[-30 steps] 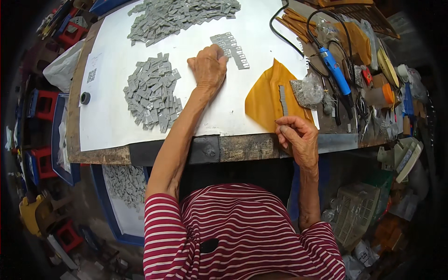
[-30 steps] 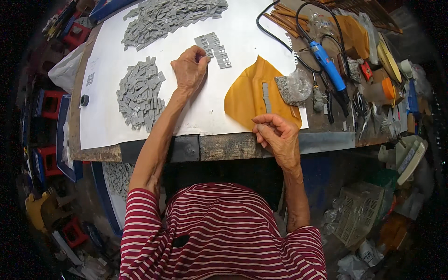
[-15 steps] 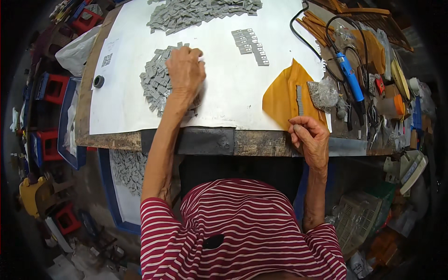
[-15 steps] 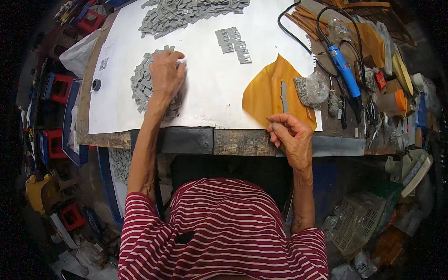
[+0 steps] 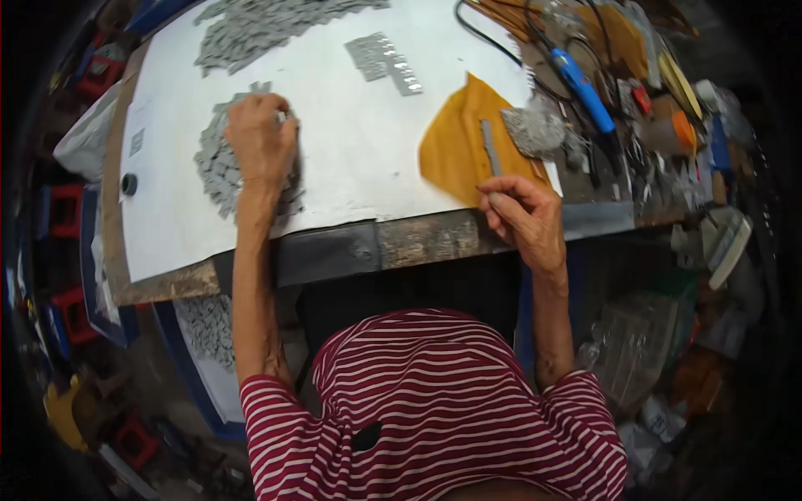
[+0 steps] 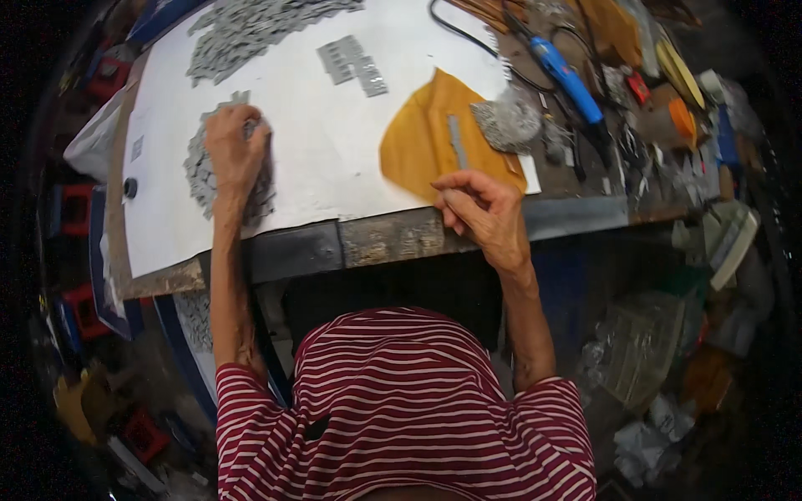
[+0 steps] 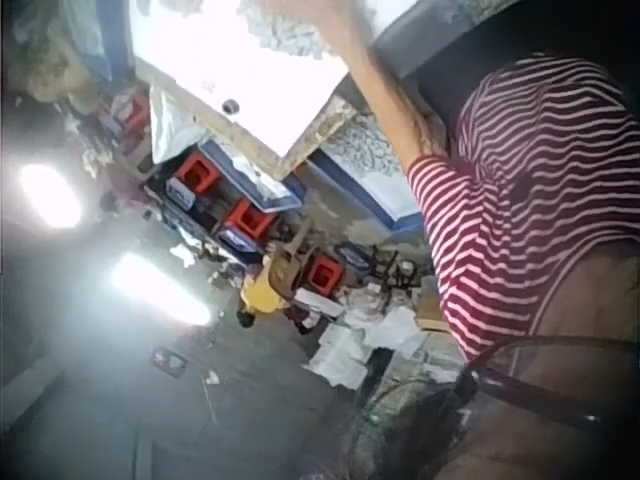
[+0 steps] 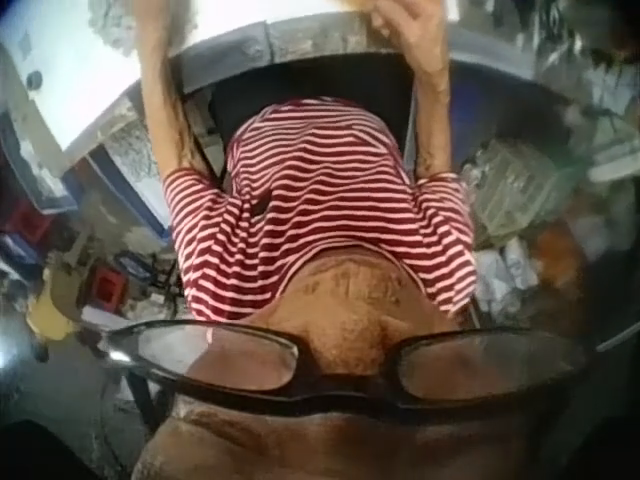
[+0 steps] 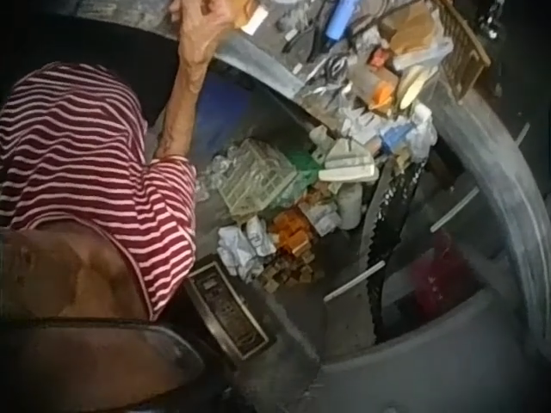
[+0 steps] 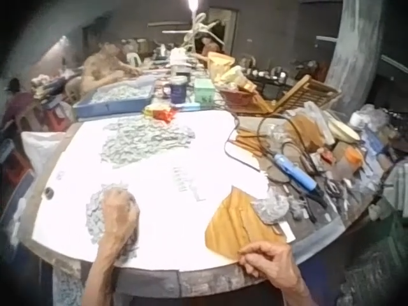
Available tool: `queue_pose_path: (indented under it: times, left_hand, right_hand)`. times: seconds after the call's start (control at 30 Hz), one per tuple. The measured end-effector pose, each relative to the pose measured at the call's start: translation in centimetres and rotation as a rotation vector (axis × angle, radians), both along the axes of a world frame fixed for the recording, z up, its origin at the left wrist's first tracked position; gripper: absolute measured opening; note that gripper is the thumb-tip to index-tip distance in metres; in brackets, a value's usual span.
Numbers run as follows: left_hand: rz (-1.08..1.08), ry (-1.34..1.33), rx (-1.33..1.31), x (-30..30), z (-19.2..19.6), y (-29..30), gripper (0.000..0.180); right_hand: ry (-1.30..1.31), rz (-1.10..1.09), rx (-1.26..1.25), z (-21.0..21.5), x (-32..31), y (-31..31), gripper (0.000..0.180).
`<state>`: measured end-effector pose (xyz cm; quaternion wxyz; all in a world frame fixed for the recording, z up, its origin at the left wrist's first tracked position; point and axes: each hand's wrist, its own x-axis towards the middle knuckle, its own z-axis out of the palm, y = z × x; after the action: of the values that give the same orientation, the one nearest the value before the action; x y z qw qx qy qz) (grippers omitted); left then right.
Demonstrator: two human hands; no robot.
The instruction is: Sorting and arranging small grey metal components on a workbench for assembly.
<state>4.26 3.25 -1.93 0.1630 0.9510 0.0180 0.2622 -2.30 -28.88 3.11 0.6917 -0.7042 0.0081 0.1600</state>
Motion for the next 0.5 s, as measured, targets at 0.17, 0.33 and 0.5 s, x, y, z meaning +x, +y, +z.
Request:
queue_pose_path:
  times: [0.17, 0.33, 0.5]
  left_hand:
    - [-0.097, -0.056, -0.135, -0.6, 0.6, -0.9, 0.010]
    - [-0.202, 0.034, -0.533, -2.2, 2.3, -3.8, 0.007]
    - [-0.295, 0.108, -0.955, -4.1, 2.3, -7.2, 0.010]
  right_hand:
    - [-0.117, -0.094, 0.014, -0.3, 1.2, -1.5, 0.016]
    - [-0.249, -0.177, -0.210, -0.2, 3.6, -2.3, 0.016]
    - [-0.431, -0.113, -0.550, -1.7, 6.9, -1.9, 0.016]
